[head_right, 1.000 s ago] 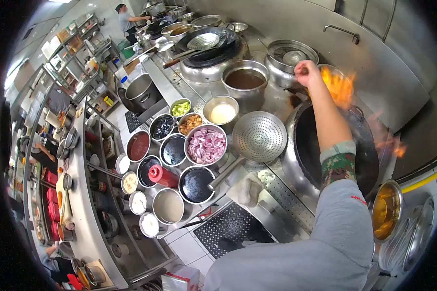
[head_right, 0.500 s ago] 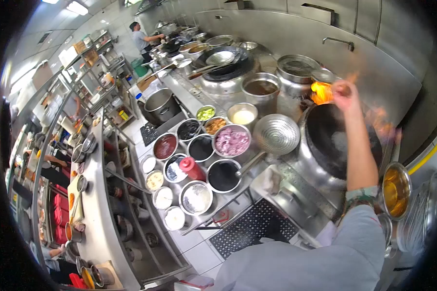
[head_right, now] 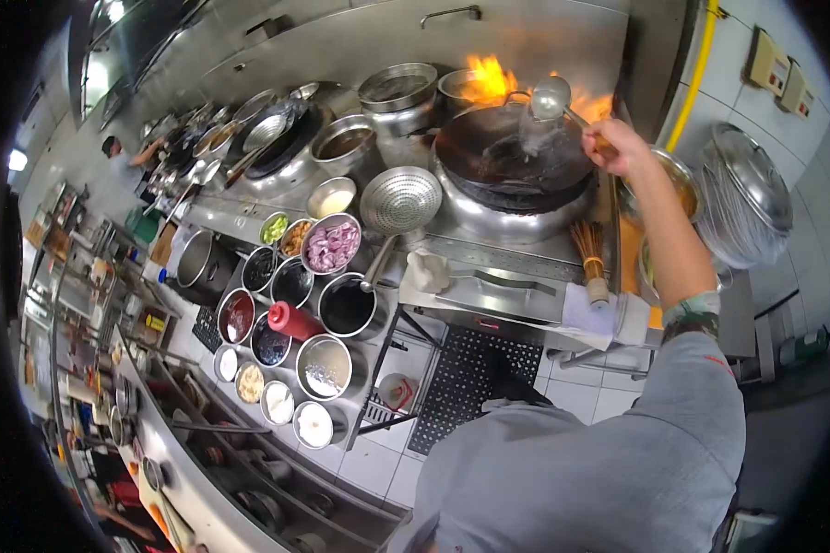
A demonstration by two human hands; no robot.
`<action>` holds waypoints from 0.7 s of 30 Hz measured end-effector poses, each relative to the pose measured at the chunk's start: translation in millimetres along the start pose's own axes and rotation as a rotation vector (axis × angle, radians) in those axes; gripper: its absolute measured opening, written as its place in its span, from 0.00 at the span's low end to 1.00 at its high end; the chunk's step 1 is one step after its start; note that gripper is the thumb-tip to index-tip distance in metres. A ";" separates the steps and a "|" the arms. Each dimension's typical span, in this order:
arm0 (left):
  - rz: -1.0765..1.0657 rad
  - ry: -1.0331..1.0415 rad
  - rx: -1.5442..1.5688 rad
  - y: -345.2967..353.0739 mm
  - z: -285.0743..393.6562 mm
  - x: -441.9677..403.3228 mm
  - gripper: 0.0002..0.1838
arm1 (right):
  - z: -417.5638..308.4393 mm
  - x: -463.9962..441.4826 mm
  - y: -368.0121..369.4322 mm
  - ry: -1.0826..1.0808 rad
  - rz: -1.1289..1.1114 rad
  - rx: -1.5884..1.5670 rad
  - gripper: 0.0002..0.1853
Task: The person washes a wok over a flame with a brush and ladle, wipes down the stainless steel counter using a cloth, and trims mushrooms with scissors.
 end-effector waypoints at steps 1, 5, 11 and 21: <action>-0.010 -0.014 -0.004 -0.4 -2.7 -2.4 0.20 | -3.4 24.4 -12.0 0.014 0.056 0.186 0.06; -0.015 -0.077 -0.022 -6.0 -12.4 -7.4 0.21 | -13.7 120.6 -42.8 -0.050 0.217 0.682 0.06; -0.018 -0.115 0.005 -2.7 -4.8 -27.2 0.21 | 23.1 178.3 -111.7 -0.152 0.379 0.609 0.25; 0.070 0.265 -0.322 34.7 82.8 -67.1 0.25 | 142.5 110.9 -280.6 -0.187 0.674 1.721 0.24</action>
Point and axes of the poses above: each hand's wrist, its own x-axis away from the middle knuckle, its own y-axis out of the palm, z = x × y, the point moved 7 cm from there along -x, towards the middle knuckle, and after that the axes turned 11 degrees about x, right-handed, at the moved point
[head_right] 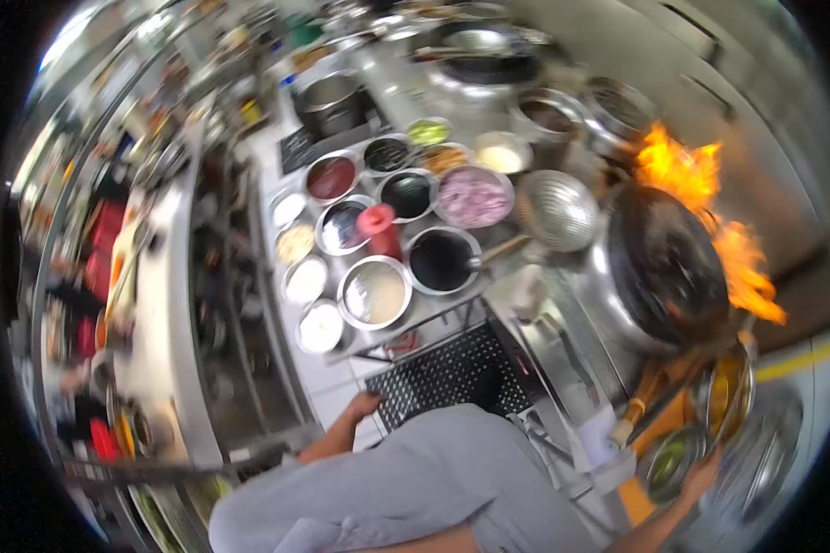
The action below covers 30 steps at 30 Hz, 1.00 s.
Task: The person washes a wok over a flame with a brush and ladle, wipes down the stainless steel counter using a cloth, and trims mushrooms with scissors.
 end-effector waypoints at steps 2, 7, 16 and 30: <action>0.076 -0.056 0.031 -16.5 24.7 17.3 0.26 | -37.3 0.3 -24.7 0.028 -0.085 0.046 0.25; 0.130 -0.094 0.130 -28.0 17.0 47.5 0.28 | -118.0 -6.7 -51.1 -0.098 -0.200 0.176 0.25; 0.206 -0.252 0.217 11.3 -106.0 126.6 0.30 | -235.3 61.8 73.4 -0.161 -0.265 -0.138 0.30; 0.016 -0.446 0.213 50.8 -175.8 136.1 0.28 | -201.5 82.5 -119.4 0.108 -0.204 -1.623 0.14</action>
Point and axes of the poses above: each hand's wrist, its own x-axis away from the middle knuckle, its own y-axis out of the palm, z = x × y, the point moved 7 cm from there along -x, towards the middle knuckle, and after that the axes turned 11 degrees about x, right-handed, at the moved point
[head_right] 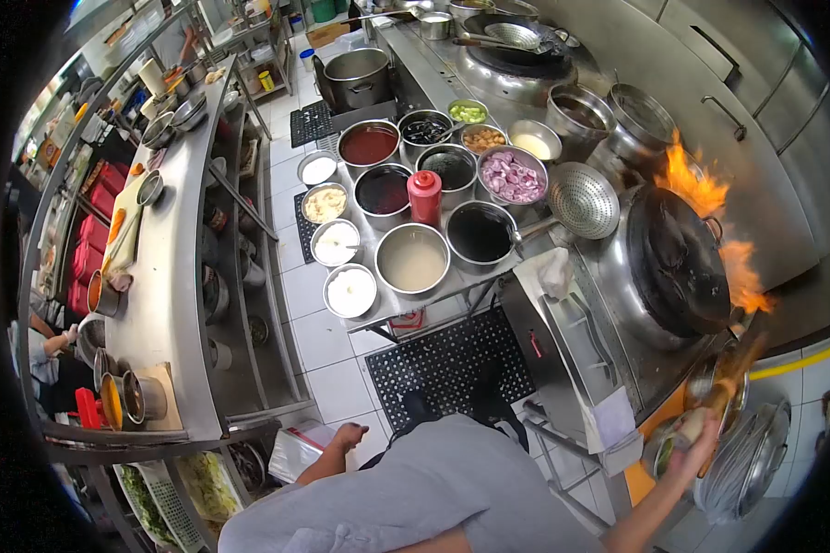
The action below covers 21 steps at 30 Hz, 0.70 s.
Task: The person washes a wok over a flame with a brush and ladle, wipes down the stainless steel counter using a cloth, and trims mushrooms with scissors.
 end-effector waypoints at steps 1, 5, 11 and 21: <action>0.021 0.053 0.037 2.8 13.4 -6.8 0.28 | -22.4 -12.1 9.0 -0.043 -0.086 -0.062 0.16; 0.078 0.214 0.293 1.9 87.8 2.1 0.28 | -59.8 -81.2 51.1 -0.011 -0.231 0.117 0.22; 0.294 0.264 0.340 7.2 116.6 55.9 0.25 | 28.8 -331.2 38.5 -0.309 -0.576 1.038 0.18; 0.367 0.002 0.116 73.3 -7.0 120.5 0.29 | 68.1 -414.2 180.5 -0.534 -0.566 1.530 0.21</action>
Point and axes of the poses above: each hand's wrist, its own x-axis away from the middle knuckle, its own y-axis out of the palm, z = x × y, the point moved 7 cm from there along -x, towards the middle knuckle, and after that the axes turned 11 degrees about x, right-handed, at the moved point
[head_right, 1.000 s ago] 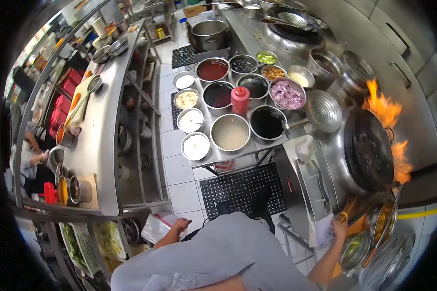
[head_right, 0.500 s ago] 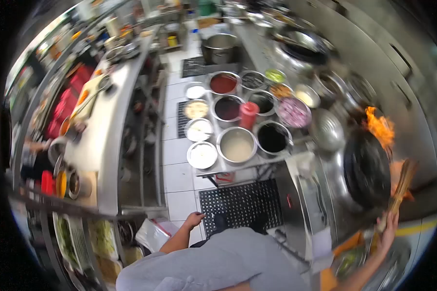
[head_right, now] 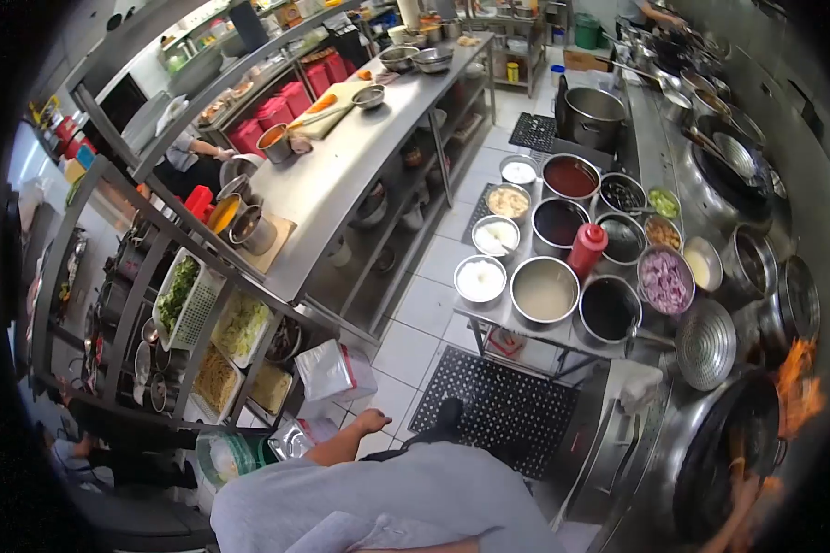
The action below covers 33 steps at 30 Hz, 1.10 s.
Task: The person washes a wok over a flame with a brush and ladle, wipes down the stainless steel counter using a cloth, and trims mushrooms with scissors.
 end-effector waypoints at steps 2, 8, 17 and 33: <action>0.013 -0.049 0.107 5.0 -8.0 14.5 0.29 | 44.9 -20.4 24.2 -0.069 -0.089 0.059 0.21; -0.165 -0.145 0.013 59.7 -19.3 14.5 0.30 | 68.9 -29.7 54.5 0.149 0.167 0.195 0.19; 0.071 -0.009 0.284 -3.5 60.8 -6.6 0.29 | 36.2 75.9 -14.7 0.130 -0.271 0.128 0.23; -0.441 0.139 -0.116 18.6 154.7 -87.5 0.21 | -12.5 89.4 -39.2 0.482 0.110 0.002 0.13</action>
Point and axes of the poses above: each hand's wrist, its own x-axis away from the middle knuckle, its own y-axis out of the palm, z = x × y, the point moved 7 cm from there along -x, towards the middle knuckle, and after that the axes turned 11 degrees about x, right-handed, at the moved point
